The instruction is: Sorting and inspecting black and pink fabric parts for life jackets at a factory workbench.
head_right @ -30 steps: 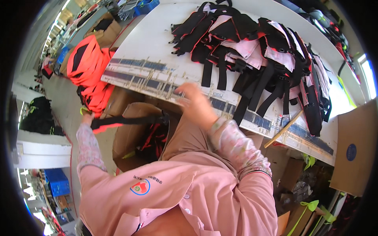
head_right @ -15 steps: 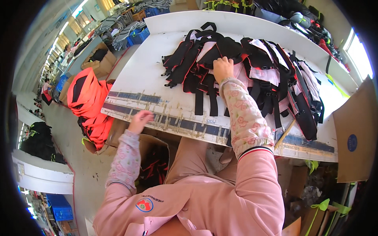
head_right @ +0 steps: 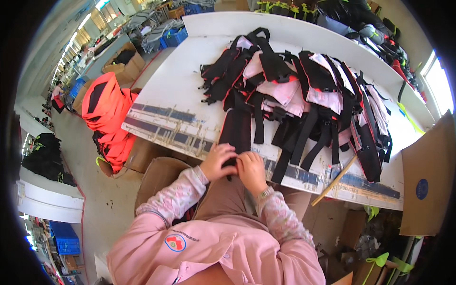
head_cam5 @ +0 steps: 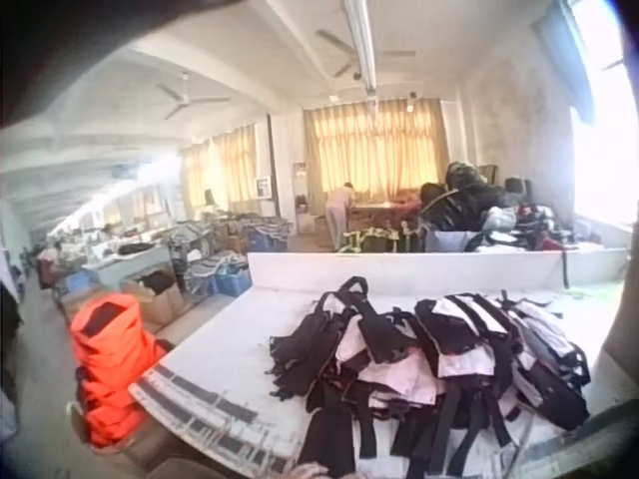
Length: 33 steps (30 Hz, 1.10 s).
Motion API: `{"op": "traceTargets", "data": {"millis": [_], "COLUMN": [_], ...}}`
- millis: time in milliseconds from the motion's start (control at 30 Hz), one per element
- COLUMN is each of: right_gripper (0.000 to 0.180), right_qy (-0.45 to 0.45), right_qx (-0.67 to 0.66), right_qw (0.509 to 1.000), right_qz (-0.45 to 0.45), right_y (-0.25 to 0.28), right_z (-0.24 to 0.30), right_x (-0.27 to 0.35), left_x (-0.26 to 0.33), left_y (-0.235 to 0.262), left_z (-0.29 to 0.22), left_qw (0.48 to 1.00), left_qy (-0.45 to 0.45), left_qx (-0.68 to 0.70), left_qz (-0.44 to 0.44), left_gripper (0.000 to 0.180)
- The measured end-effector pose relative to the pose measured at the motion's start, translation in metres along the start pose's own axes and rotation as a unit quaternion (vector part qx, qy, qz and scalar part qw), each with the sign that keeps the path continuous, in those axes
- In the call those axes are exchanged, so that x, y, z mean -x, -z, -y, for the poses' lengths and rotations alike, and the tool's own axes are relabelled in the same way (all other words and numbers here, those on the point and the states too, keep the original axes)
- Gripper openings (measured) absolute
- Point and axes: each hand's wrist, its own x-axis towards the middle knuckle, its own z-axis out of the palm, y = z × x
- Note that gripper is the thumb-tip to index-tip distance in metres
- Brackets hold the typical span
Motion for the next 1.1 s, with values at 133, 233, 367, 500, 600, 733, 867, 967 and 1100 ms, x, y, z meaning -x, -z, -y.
{"op": "traceTargets", "data": {"millis": [133, 233, 367, 500, 600, 733, 867, 967, 1100], "right_gripper": [0.018, 0.031, 0.031, 0.021, 0.009, 0.003, 0.003, 0.004, 0.010], "right_qy": [-0.066, -0.121, -0.196, -0.237, -0.303, -0.314, -0.291, -0.234, -0.176], "right_qx": [0.026, 0.067, -0.046, -0.200, -0.352, -0.502, -0.479, -0.347, -0.255], "right_qw": [0.997, 0.990, 0.979, 0.950, 0.884, 0.802, 0.826, 0.906, 0.948], "right_qz": [-0.033, 0.017, -0.020, -0.030, -0.049, -0.084, -0.066, -0.067, -0.073], "right_y": [0.006, 0.023, 0.011, -0.002, 0.003, -0.004, -0.002, 0.002, 0.012], "right_z": [-0.002, 0.023, 0.004, -0.006, 0.005, 0.012, 0.018, 0.023, 0.034], "right_x": [0.016, 0.007, 0.013, 0.015, 0.004, 0.002, -0.005, -0.009, -0.016], "left_x": [0.013, 0.012, 0.007, 0.009, 0.018, 0.030, 0.032, 0.025, 0.024], "left_y": [-0.014, -0.023, -0.023, -0.019, -0.014, -0.019, -0.025, -0.012, 0.009], "left_z": [-0.010, -0.009, -0.022, -0.029, -0.021, -0.019, -0.015, -0.029, -0.034], "left_qw": [0.999, 0.991, 0.979, 0.980, 0.978, 0.937, 0.886, 0.749, 0.576], "left_qy": [0.025, 0.072, 0.099, 0.064, 0.072, 0.245, 0.251, 0.296, 0.292], "left_qx": [0.010, 0.050, 0.091, 0.069, -0.007, 0.162, 0.331, 0.545, 0.747], "left_qz": [-0.032, -0.099, -0.153, -0.173, -0.198, -0.187, -0.208, -0.232, -0.158], "left_gripper": [0.029, 0.017, 0.013, 0.017, 0.032, 0.034, 0.027, 0.026, 0.032]}}
